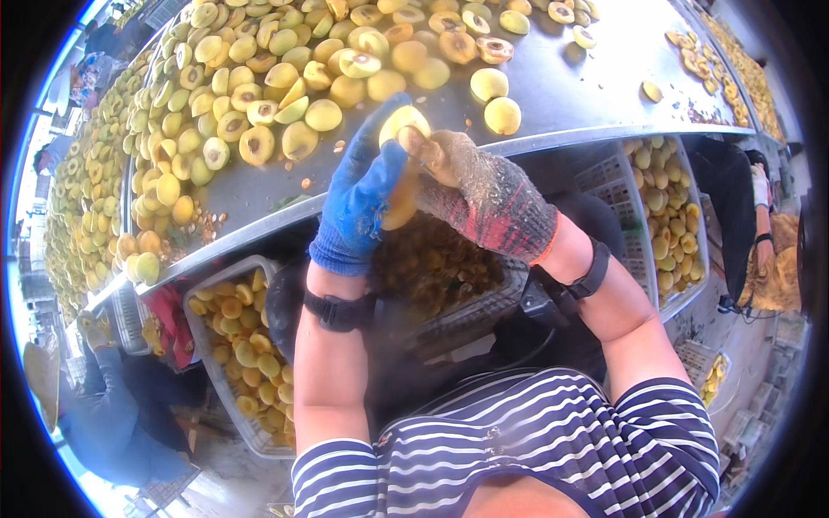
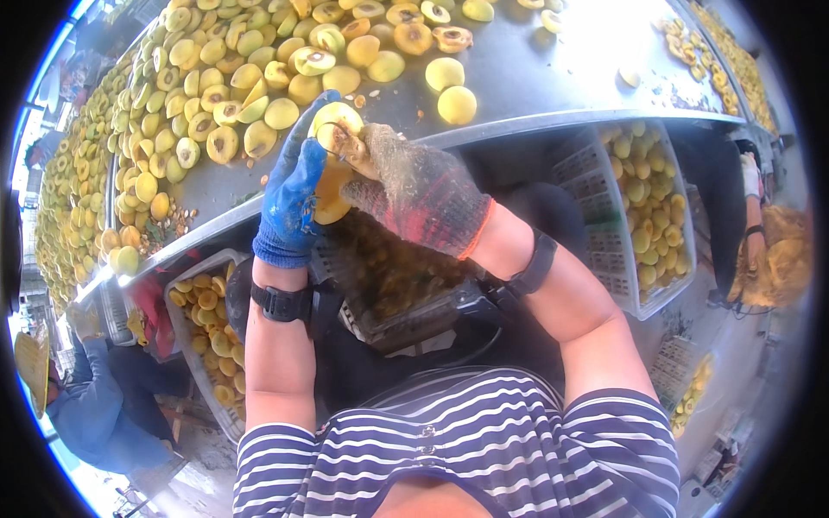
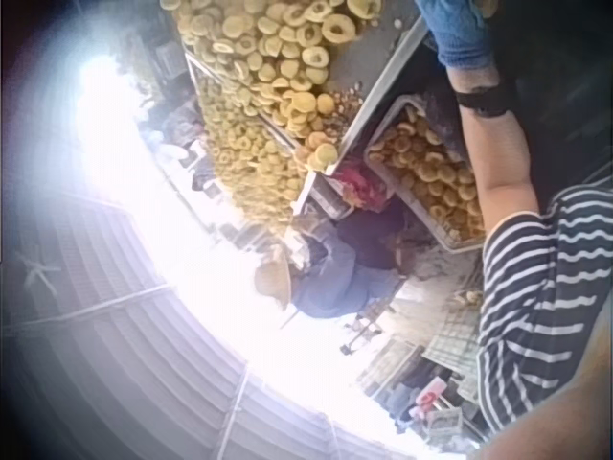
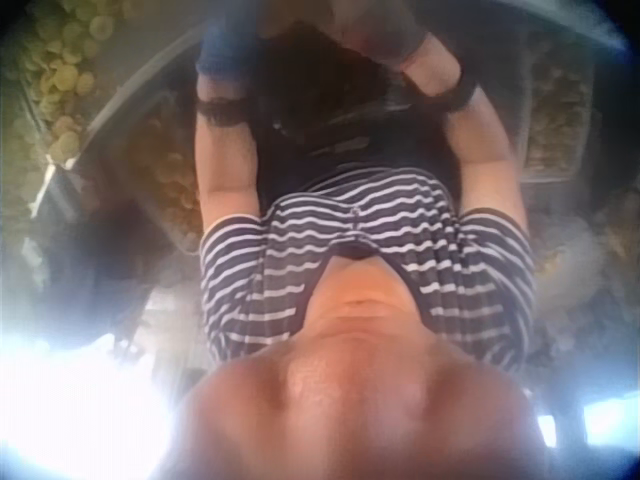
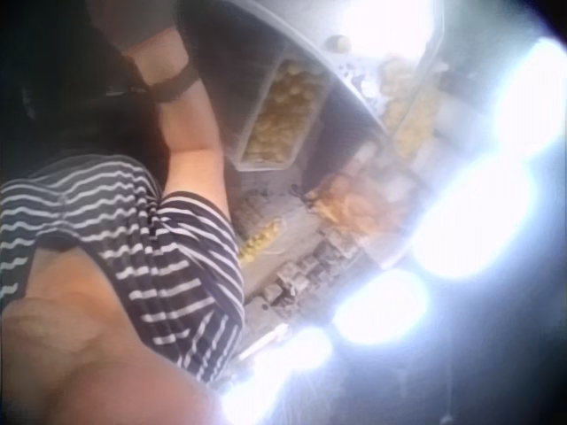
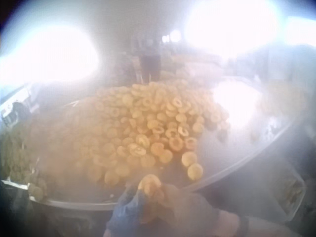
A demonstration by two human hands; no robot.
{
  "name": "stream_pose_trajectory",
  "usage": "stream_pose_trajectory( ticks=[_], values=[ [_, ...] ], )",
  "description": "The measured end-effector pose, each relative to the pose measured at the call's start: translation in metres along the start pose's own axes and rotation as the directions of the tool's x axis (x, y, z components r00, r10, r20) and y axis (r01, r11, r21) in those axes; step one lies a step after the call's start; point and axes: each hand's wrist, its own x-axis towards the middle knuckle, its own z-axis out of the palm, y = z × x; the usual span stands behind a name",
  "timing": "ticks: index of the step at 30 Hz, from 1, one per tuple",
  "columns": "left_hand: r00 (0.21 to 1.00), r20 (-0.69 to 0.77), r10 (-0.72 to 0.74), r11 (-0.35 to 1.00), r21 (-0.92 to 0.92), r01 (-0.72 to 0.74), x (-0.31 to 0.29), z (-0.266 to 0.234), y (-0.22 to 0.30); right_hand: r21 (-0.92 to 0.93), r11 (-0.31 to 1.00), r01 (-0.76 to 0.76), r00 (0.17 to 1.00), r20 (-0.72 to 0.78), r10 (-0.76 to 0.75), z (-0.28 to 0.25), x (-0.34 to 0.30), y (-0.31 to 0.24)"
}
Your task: The person removes seeds from halves of fruit using a small tool and places the processed fruit into a plastic crate.
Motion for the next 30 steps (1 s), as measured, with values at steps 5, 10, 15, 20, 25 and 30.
stream_pose_trajectory(
  ticks=[5,10,15,20,25,30],
  values=[
    [1.000,-0.014,-0.012,0.999,-0.034,0.012,-0.002,0.000,-0.001,0.329,0.943,-0.048,0.998,-0.013,0.055,-0.008,0.001,0.014],
    [0.999,-0.008,-0.047,0.995,0.093,0.048,-0.003,0.013,0.007,0.032,0.996,-0.082,0.990,0.114,0.078,-0.012,-0.005,0.019],
    [0.998,-0.023,-0.051,0.977,0.206,0.054,-0.005,0.013,0.000,-0.080,0.990,0.120,0.992,0.051,-0.117,0.000,-0.013,0.020],
    [0.998,0.057,0.000,0.953,0.301,-0.018,-0.004,0.003,-0.003,0.193,0.980,-0.044,0.978,0.208,0.003,0.000,-0.021,0.025],
    [0.992,0.093,-0.088,0.922,0.385,0.046,-0.009,0.005,0.009,0.609,0.568,-0.554,0.784,0.612,0.109,0.003,-0.029,0.016],
    [0.989,0.048,-0.141,0.911,0.396,0.111,-0.010,0.008,0.009,0.745,0.111,-0.657,0.751,0.660,0.020,0.010,-0.039,0.014]
  ],
)
